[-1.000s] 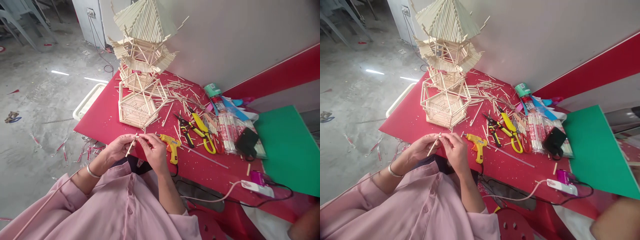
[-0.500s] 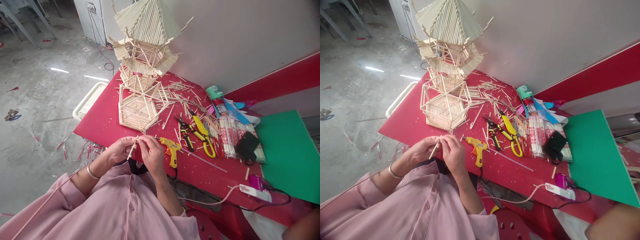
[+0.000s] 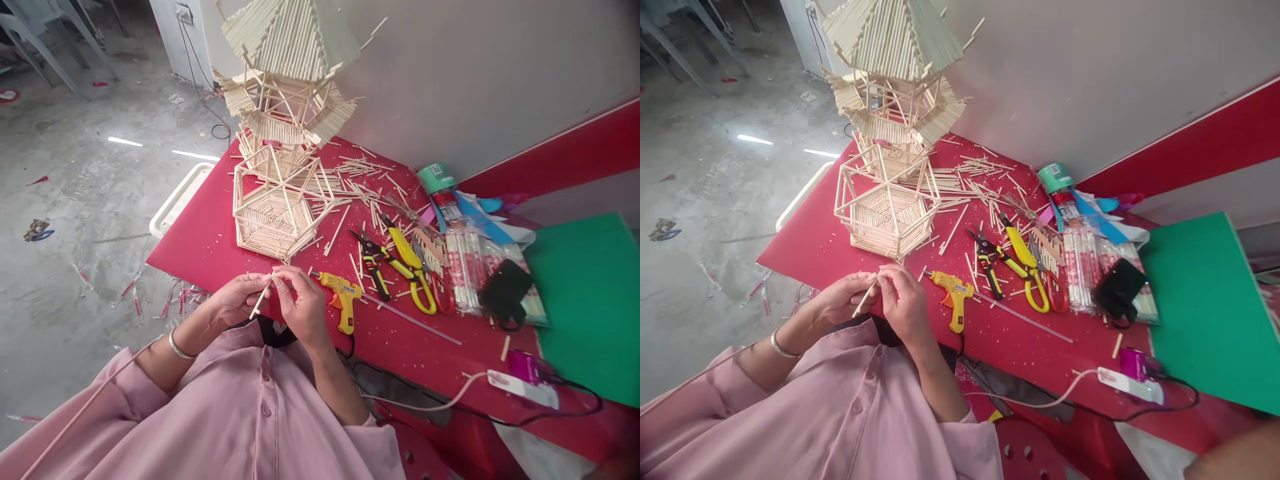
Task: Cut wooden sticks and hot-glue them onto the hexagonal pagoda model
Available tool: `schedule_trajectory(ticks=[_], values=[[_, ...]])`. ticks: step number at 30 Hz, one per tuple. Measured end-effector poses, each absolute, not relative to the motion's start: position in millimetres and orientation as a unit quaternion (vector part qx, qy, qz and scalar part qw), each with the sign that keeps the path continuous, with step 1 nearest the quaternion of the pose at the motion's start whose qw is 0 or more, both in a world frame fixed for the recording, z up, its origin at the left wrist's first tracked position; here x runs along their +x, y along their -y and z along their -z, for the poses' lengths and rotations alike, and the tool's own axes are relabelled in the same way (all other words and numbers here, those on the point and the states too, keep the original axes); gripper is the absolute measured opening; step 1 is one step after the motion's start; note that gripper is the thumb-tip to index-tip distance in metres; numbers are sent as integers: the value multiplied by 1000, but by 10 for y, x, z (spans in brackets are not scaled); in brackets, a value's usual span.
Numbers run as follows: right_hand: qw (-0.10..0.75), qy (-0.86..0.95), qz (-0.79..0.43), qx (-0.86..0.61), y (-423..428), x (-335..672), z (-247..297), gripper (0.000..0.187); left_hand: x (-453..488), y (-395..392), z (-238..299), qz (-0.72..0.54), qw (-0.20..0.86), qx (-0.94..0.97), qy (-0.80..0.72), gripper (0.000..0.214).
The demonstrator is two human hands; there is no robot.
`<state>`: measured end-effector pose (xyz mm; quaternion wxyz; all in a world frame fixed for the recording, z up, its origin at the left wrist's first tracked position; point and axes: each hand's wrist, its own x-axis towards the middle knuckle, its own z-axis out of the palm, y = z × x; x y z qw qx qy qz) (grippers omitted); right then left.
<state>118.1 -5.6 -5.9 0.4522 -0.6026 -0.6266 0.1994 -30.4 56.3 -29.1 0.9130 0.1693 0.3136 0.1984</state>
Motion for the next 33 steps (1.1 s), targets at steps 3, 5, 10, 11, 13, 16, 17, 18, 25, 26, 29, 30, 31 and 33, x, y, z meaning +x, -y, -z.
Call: schedule_trajectory(ticks=[3, 5, 10, 11, 13, 16, 17, 18, 25, 26, 29, 30, 31, 33], values=[[461, 625, -201, -597, 67, 1196, 73, 12, -325, -554, 267, -193, 909, 164, -332, 28], [461, 625, -203, -596, 72, 1201, 82, 12, -335, -545, 258, -188, 909, 158, -336, 26], [463, 612, -228, -599, 74, 1208, 95, 15, -350, -517, 240, -191, 906, 153, -346, 19], [471, 605, -234, -598, 75, 1209, 98, 15, -356, -512, 236, -190, 906, 151, -347, 21], [483, 579, -241, -611, 82, 1213, 107, 16, -377, -507, 224, -192, 907, 141, -348, 23], [453, 550, -250, -655, 106, 1207, 148, 17, -429, -517, 208, -220, 902, 120, -352, 26], [428, 558, -252, -665, 113, 1198, 171, 17, -445, -524, 204, -233, 899, 115, -352, 25], [398, 575, -248, -670, 119, 1186, 198, 16, -458, -533, 199, -245, 897, 113, -351, 25], [256, 673, -136, -680, 90, 1091, 324, 21, -378, -597, 122, -338, 845, 149, -386, 33], [262, 675, -125, -678, 93, 1096, 321, 21, -357, -603, 106, -350, 836, 150, -396, 36], [317, 658, -78, -678, 144, 1136, 294, 20, -311, -613, 75, -386, 807, 150, -420, 42], [339, 645, -62, -682, 171, 1149, 282, 20, -302, -614, 73, -399, 798, 149, -428, 43], [362, 629, -51, -686, 201, 1157, 270, 19, -294, -613, 76, -410, 789, 148, -434, 43], [406, 593, -68, -692, 248, 1151, 246, 19, -279, -611, 92, -430, 774, 147, -441, 44]])
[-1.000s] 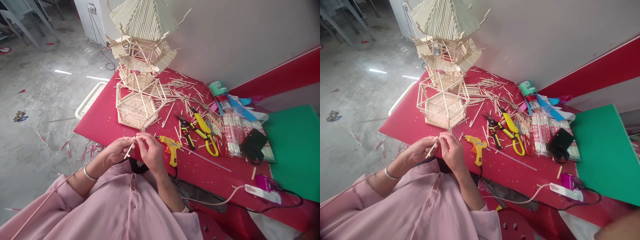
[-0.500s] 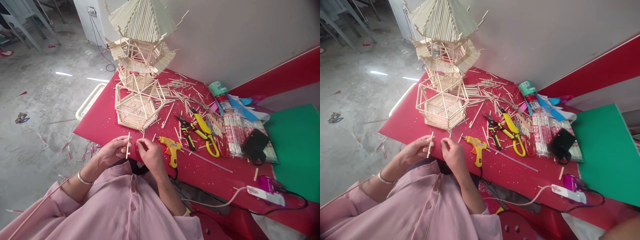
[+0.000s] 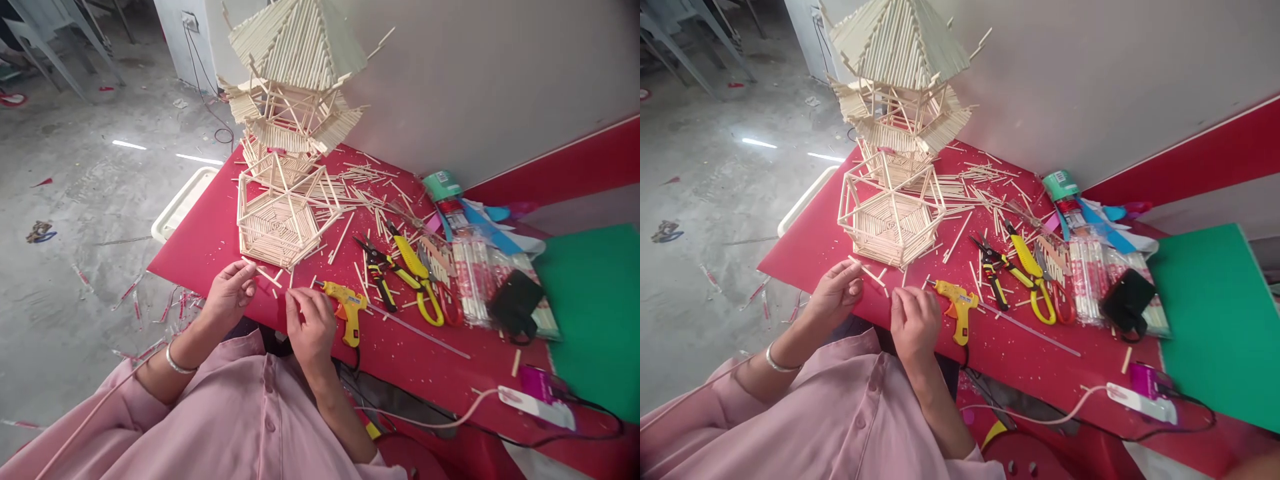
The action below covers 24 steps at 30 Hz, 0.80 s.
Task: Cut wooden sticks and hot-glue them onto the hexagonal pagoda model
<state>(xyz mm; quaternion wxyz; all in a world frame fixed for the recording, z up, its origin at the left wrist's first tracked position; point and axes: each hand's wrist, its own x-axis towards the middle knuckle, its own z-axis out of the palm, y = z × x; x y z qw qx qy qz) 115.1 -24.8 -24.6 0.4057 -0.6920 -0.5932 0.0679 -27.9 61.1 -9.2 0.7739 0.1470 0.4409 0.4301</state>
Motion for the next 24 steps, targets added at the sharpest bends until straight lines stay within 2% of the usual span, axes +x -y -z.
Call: schedule_trajectory(ticks=[5, 8, 24], values=[[484, 448, -297, -691, 202, 1048, 192, 26, -230, -604, 147, -439, 764, 151, -448, 44], [510, 382, -371, -676, 101, 1007, 161, 31, -213, -608, 161, -441, 759, 157, -452, 42], [533, 365, -373, -666, 42, 1037, 140, 26, -171, -570, 152, -443, 740, 226, -452, 35]])
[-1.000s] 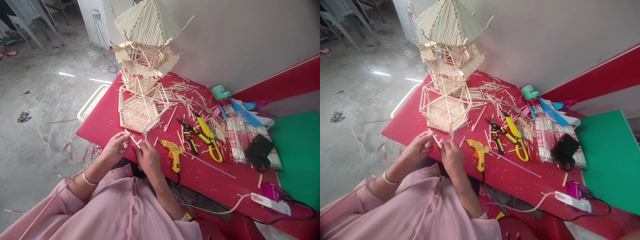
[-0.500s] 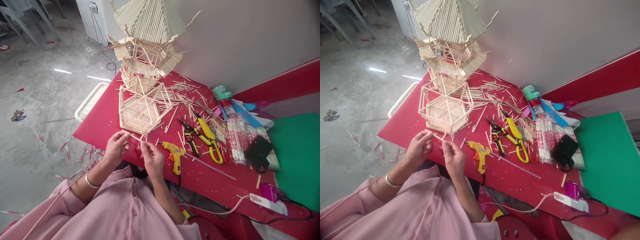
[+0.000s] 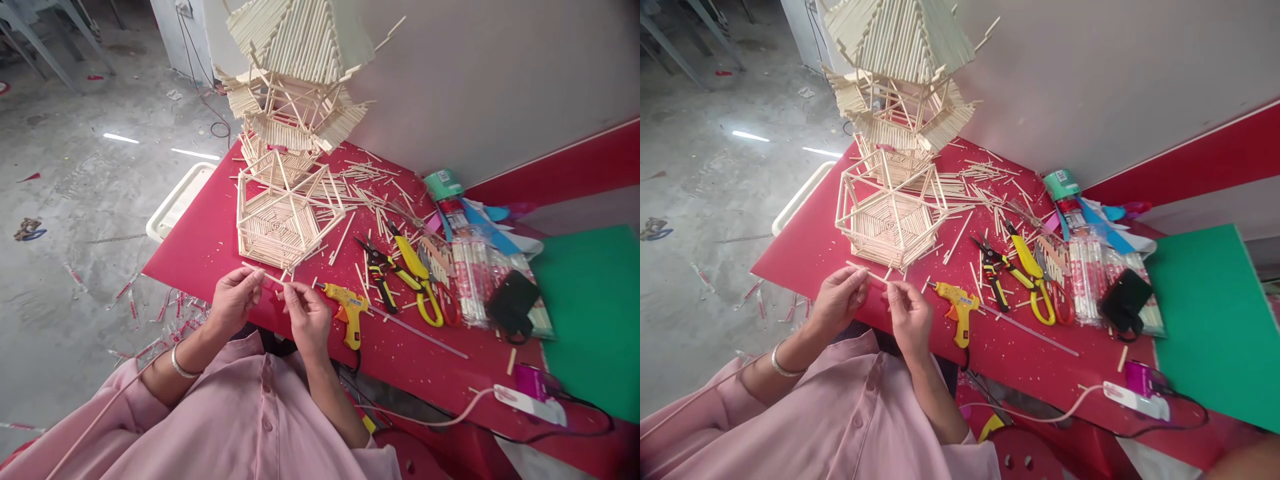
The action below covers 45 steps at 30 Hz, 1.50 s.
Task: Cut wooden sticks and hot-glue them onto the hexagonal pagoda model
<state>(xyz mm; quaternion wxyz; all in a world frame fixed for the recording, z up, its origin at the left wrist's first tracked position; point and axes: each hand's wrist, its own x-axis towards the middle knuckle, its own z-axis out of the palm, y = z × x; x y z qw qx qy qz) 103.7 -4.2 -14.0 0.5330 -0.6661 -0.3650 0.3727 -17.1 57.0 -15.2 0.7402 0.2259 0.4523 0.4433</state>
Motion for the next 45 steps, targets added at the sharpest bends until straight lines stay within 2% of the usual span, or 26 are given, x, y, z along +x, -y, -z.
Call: schedule_trajectory(ticks=[4, 8, 11, 14, 17, 22, 25, 30, 32, 35, 37, 42, 45], values=[[492, 398, -349, -691, 148, 1154, 153, 30, -164, -570, 190, -455, 719, 246, -465, 35], [446, 473, -186, -737, 371, 1417, 165, 27, -161, -577, 237, -457, 716, 253, -463, 34], [368, 514, -25, -775, 594, 1639, 190, 25, -158, -584, 255, -463, 714, 261, -456, 33], [246, 493, 50, -833, 815, 1803, 260, 37, -150, -596, 261, -473, 710, 265, -450, 32], [181, 447, 17, -876, 953, 1908, 356, 48, -135, -609, 267, -476, 710, 266, -445, 30], [168, 358, -119, -911, 926, 2069, 394, 51, -121, -628, 282, -472, 711, 266, -448, 32], [206, 308, -205, -906, 893, 2137, 363, 49, -124, -637, 291, -475, 711, 262, -447, 32], [458, 233, -214, -831, 951, 2018, 403, 51, -132, -648, 298, -467, 721, 251, -447, 33], [523, 234, -218, -790, 965, 1931, 399, 43, -135, -653, 291, -467, 723, 249, -444, 33], [546, 281, -213, -760, 943, 1824, 310, 24, -140, -653, 277, -471, 727, 247, -434, 31], [569, 308, -171, -743, 909, 1768, 211, 20, -143, -647, 276, -475, 728, 248, -428, 31], [610, 338, -73, -713, 822, 1659, -34, 48, -154, -622, 303, -485, 724, 264, -413, 31], [606, 355, -5, -712, 769, 1633, -152, 50, -163, -606, 319, -493, 721, 275, -402, 31]])
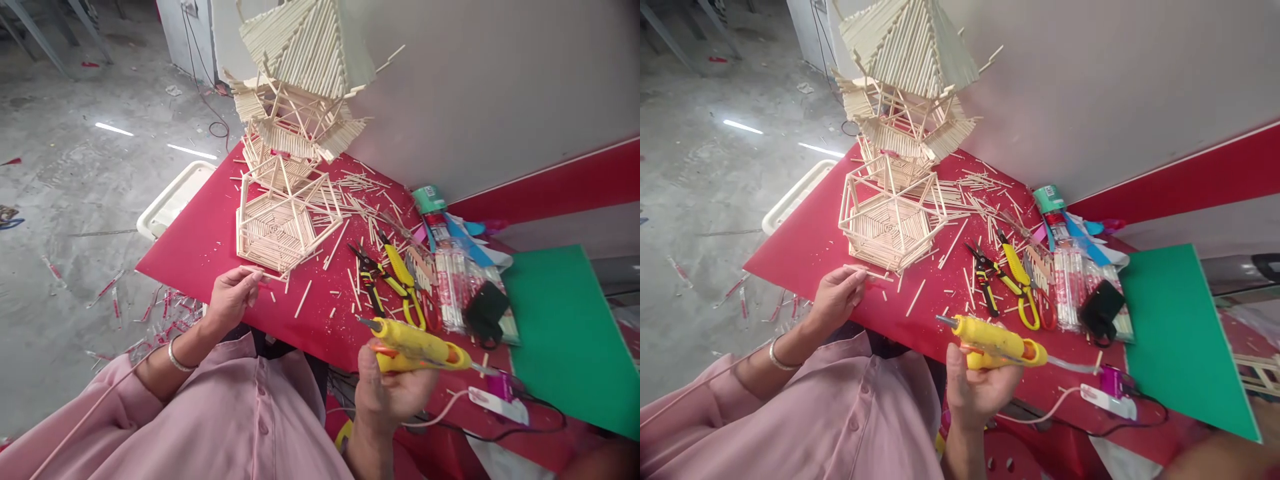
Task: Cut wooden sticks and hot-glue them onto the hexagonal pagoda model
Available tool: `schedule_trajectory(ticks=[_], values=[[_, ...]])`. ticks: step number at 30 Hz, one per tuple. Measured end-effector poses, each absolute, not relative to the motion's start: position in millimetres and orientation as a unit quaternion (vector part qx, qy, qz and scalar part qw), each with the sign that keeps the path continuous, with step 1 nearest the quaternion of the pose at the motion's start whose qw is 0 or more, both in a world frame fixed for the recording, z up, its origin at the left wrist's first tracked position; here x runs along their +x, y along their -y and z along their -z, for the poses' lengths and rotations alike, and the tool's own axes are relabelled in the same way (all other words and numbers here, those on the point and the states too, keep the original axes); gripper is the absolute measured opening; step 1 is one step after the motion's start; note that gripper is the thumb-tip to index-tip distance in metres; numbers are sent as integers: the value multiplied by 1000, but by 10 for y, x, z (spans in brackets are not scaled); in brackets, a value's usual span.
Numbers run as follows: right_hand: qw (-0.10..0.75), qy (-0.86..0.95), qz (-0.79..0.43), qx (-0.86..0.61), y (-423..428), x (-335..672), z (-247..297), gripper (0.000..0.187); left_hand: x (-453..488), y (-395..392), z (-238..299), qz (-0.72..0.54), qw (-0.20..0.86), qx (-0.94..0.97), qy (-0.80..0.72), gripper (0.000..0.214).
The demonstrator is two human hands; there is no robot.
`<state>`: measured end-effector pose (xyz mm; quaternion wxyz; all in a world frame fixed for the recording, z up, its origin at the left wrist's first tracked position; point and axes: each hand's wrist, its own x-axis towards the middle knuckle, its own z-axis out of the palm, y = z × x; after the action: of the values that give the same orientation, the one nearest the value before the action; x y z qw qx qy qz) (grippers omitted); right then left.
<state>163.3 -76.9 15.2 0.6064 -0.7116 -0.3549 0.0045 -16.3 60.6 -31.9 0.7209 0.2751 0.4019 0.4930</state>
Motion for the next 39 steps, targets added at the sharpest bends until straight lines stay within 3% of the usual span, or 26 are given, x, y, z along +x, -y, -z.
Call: schedule_trajectory(ticks=[6, 10, 16, 30, 39], values=[[529, 353, 158, -755, 736, 1657, -251, 53, -190, -544, 320, -499, 698, 326, -396, 27], [469, 391, 150, -777, 806, 1707, -205, 58, -209, -487, 341, -505, 672, 368, -398, 23], [316, 451, 173, -817, 781, 1736, -226, 51, -222, -465, 353, -515, 657, 389, -391, 20], [251, 516, 275, -771, 573, 1714, -201, 40, -192, -549, 326, -499, 682, 329, -421, 24], [209, 534, 282, -769, 365, 1572, -41, 49, -162, -620, 387, -493, 697, 286, -434, 26]])
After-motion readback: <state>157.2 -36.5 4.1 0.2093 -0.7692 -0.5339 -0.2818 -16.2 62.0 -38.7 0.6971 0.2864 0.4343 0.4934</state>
